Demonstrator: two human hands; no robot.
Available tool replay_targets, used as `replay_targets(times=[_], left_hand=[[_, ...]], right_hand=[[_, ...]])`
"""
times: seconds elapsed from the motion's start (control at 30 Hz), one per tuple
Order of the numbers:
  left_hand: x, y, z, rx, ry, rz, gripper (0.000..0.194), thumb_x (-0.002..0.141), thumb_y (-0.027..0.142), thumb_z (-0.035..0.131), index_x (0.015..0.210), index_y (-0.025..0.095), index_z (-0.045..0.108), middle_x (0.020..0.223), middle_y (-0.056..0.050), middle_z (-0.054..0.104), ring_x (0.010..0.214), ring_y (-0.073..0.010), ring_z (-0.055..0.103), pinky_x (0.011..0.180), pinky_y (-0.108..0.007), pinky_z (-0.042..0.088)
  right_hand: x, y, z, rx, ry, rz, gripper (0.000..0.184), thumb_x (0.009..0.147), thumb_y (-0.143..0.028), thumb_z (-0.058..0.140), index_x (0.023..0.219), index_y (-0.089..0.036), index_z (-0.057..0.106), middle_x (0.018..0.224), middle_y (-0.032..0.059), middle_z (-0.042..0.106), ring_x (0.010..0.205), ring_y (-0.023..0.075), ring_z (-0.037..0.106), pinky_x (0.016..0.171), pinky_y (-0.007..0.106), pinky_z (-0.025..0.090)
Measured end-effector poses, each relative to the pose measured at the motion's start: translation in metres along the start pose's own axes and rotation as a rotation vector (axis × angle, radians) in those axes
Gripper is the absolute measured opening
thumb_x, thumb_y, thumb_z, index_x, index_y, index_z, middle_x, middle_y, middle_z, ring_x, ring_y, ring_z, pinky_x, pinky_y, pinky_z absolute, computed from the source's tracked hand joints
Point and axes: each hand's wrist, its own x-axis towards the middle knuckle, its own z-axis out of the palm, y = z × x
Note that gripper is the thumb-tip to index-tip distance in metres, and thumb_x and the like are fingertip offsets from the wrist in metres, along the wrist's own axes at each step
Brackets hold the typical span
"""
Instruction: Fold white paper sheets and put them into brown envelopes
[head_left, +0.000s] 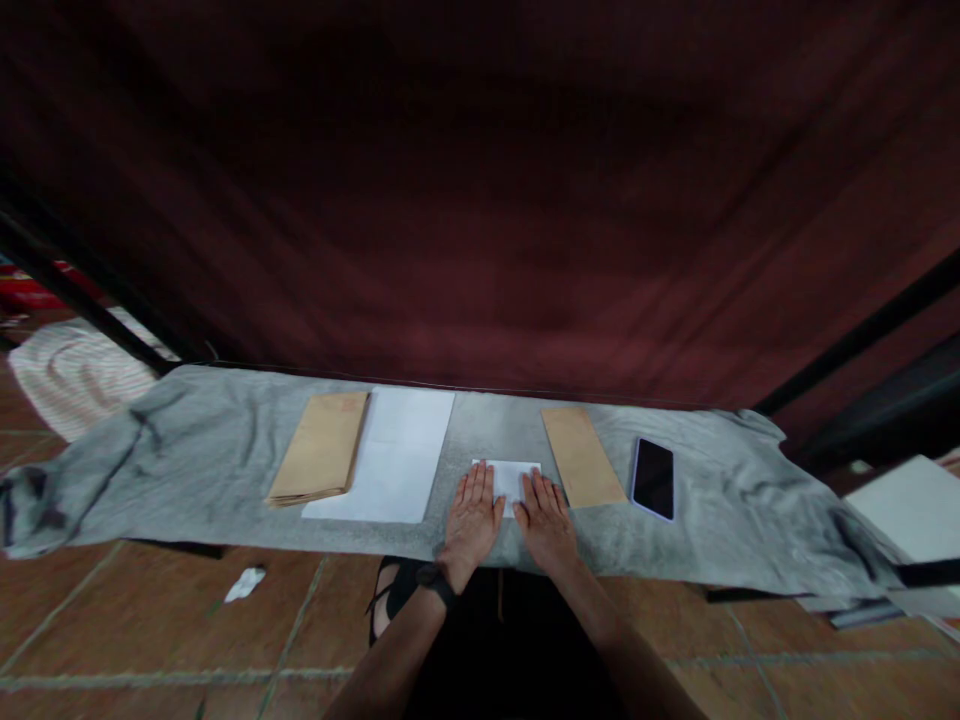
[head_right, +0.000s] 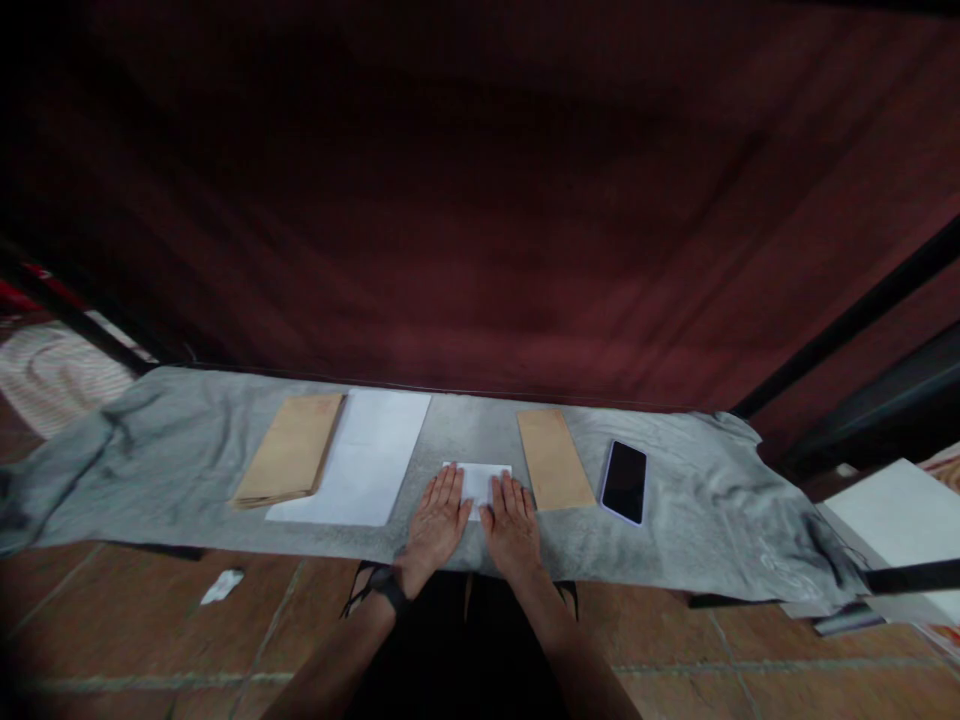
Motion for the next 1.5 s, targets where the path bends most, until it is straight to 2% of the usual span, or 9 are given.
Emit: replay_targets(times=[0.13,0.27,0.4,0.6,0.73,0.87,1.0,1.33,1.5], left_hand=[[-0.003,-0.006,-0.002,0.018,0.007,-0.035,0.062,0.1,0.039,0.034,0.155,0.008,0.03,0.158,-0.018,0.038,0.149,-0.0274,0.031,0.12,-0.048,0.031],[-0.005,-0.006,-0.002,0.02,0.021,-0.053,0.064,0.1,0.04,0.035,0.156,0.01,0.026,0.159,-0.017,0.037,0.149,-0.0282,0.031,0.121,-0.049,0.029],[-0.006,-0.004,-0.002,0.013,-0.003,-0.042,0.066,0.099,0.037,0.034,0.158,0.011,0.019,0.16,-0.016,0.035,0.149,-0.0285,0.03,0.121,-0.051,0.027],[-0.006,-0.002,-0.006,0.014,-0.042,-0.058,0.066,0.1,0.04,0.033,0.157,0.01,0.023,0.161,-0.016,0.034,0.15,-0.0286,0.027,0.122,-0.049,0.024],[-0.007,-0.001,-0.012,0.0,-0.021,0.033,0.06,0.1,0.036,0.034,0.157,0.017,0.027,0.161,-0.012,0.035,0.151,-0.0285,0.025,0.123,-0.053,0.02],[-0.012,-0.006,-0.022,-0.01,-0.079,0.194,0.053,0.102,0.034,0.033,0.153,0.018,0.036,0.16,-0.008,0.037,0.151,-0.0231,0.025,0.124,-0.045,0.019],[-0.018,-0.012,-0.031,-0.021,-0.112,0.274,0.057,0.104,0.043,0.031,0.152,0.015,0.036,0.16,-0.011,0.037,0.151,-0.0213,0.026,0.124,-0.042,0.017],[-0.025,-0.018,-0.044,-0.018,-0.119,0.321,0.066,0.101,0.056,0.035,0.154,0.019,0.032,0.162,-0.013,0.032,0.152,-0.0228,0.025,0.124,-0.042,0.017],[-0.038,-0.026,-0.052,-0.004,-0.107,0.328,0.069,0.1,0.058,0.038,0.156,0.019,0.029,0.162,-0.014,0.031,0.152,-0.0241,0.023,0.123,-0.042,0.019]], right_hand=[[-0.003,0.005,0.0,0.001,0.027,0.016,0.054,0.103,-0.032,0.036,0.152,-0.009,0.039,0.157,0.0158,0.039,0.145,0.0267,0.036,0.119,0.046,0.027],[0.009,0.001,-0.005,0.031,0.019,0.03,0.05,0.104,-0.028,0.033,0.147,-0.007,0.046,0.154,0.0171,0.043,0.146,0.0279,0.035,0.12,0.048,0.025],[0.026,-0.011,-0.006,0.083,-0.049,-0.059,0.052,0.104,-0.028,0.03,0.152,-0.011,0.04,0.158,0.0148,0.037,0.148,0.0265,0.031,0.119,0.05,0.027],[0.026,-0.017,0.002,0.041,-0.098,-0.091,0.053,0.104,-0.031,0.031,0.154,-0.014,0.036,0.163,0.0141,0.026,0.15,0.0267,0.025,0.12,0.049,0.024],[0.022,-0.015,0.003,0.018,-0.105,-0.071,0.054,0.103,-0.031,0.035,0.155,-0.015,0.034,0.164,0.0153,0.023,0.151,0.0292,0.023,0.12,0.053,0.021],[0.022,-0.015,0.002,-0.006,-0.107,-0.052,0.054,0.103,-0.032,0.035,0.155,-0.016,0.034,0.165,0.0155,0.022,0.151,0.0302,0.022,0.119,0.054,0.022],[0.022,-0.014,0.002,-0.021,-0.132,-0.067,0.056,0.103,-0.033,0.036,0.156,-0.015,0.033,0.165,0.0162,0.018,0.152,0.0301,0.02,0.119,0.053,0.022],[0.008,-0.001,0.013,0.014,-0.011,-0.004,0.067,0.102,-0.043,0.03,0.157,-0.004,0.023,0.162,0.0209,0.026,0.149,0.0321,0.027,0.118,0.052,0.025],[0.0,0.005,0.019,-0.013,0.048,-0.011,0.066,0.102,-0.042,0.027,0.155,-0.004,0.028,0.161,0.02,0.03,0.147,0.0317,0.032,0.118,0.049,0.026]])
